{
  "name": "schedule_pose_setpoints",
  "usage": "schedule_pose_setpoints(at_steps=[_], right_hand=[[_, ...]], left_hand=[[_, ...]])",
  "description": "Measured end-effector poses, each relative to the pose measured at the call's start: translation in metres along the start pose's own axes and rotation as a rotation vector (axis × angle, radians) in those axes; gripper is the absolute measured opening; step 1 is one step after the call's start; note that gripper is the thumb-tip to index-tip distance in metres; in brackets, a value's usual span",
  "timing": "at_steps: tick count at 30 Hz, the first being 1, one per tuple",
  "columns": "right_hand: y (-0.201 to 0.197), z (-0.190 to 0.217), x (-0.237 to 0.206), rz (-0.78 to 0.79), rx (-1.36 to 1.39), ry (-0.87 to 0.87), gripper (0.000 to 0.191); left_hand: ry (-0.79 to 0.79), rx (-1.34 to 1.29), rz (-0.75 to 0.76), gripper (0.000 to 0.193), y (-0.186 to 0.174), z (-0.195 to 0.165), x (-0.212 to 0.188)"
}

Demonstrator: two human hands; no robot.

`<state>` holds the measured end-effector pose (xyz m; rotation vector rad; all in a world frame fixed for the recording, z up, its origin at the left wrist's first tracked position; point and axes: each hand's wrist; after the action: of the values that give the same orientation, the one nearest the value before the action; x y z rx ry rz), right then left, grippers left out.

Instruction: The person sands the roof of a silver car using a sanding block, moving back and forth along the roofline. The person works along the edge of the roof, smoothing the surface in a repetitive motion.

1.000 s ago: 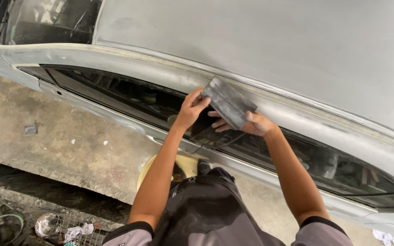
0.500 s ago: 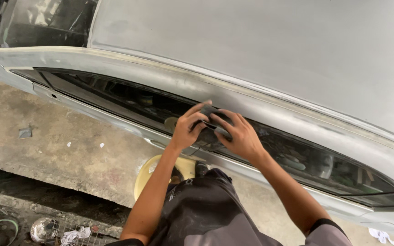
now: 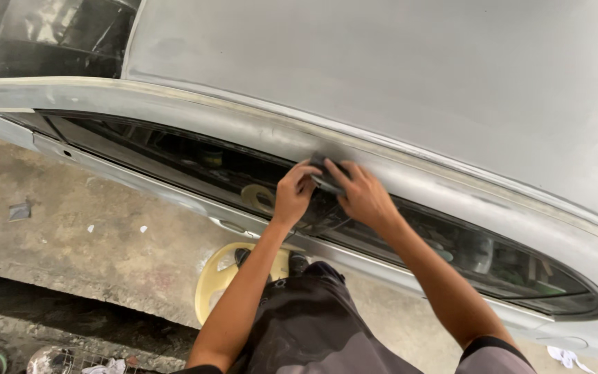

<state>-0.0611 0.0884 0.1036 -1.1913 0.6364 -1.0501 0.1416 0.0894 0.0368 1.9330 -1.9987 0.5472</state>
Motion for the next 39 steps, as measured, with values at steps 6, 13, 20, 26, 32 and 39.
schedule_pose_setpoints(at_steps=[6,13,20,26,32,39], right_hand=[[-0.023,-0.036,0.050,-0.028,-0.115,0.003,0.083],[-0.017,-0.057,0.089,0.076,-0.436,-0.028,0.077],[-0.014,-0.066,0.094,0.154,-0.387,-0.020,0.065],[-0.013,-0.074,0.105,0.254,-0.433,-0.054,0.067],[-0.011,-0.068,0.098,0.147,-0.490,-0.038,0.063],[-0.016,-0.061,0.099,0.217,-0.523,-0.039,0.061]], left_hand=[[0.264,0.573,0.097,0.032,0.023,0.020,0.055],[0.454,0.898,0.167,0.025,0.025,0.042,0.090],[0.546,0.936,0.219,0.022,0.016,0.050,0.096],[0.472,0.940,0.449,0.016,0.016,0.045,0.117],[0.637,0.712,0.333,0.035,-0.016,0.034,0.120],[0.615,0.943,0.109,0.036,-0.113,0.059,0.117]])
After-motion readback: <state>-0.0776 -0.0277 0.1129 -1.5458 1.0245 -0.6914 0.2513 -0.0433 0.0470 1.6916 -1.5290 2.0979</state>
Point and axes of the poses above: each hand's wrist, its own x-axis towards the middle knuckle, its own y-axis out of the palm, z = x × y, and after that the axes turned 10 degrees about y, right-handed
